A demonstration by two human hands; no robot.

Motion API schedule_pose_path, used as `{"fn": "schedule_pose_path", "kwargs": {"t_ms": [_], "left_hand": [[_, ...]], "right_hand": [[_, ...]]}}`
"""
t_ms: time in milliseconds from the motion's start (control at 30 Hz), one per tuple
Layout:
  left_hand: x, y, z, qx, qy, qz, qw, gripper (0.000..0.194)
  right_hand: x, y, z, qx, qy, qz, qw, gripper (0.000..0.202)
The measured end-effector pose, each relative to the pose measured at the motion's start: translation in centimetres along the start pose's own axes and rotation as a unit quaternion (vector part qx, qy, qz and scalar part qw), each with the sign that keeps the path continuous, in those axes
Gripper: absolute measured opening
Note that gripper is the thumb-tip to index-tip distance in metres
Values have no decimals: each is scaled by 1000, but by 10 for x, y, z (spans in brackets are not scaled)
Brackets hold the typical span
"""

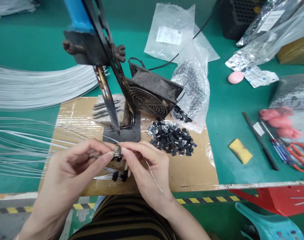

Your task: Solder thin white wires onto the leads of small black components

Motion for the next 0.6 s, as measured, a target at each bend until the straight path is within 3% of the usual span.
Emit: {"fn": "schedule_pose_path", "kwargs": {"t_ms": [600], "left_hand": [[8, 4, 3, -35, -20, 27, 999, 19]], "right_hand": [[3, -6, 1, -48, -12, -20, 999, 19]]}}
Point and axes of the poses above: each hand's wrist, its own x-axis towards the middle knuckle, its own z-axis out of the palm, y = z × x, the point moved 3 cm from there along x, towards the middle knuckle, and after that the axes turned 14 degrees about -y, right-handed, at the moved point
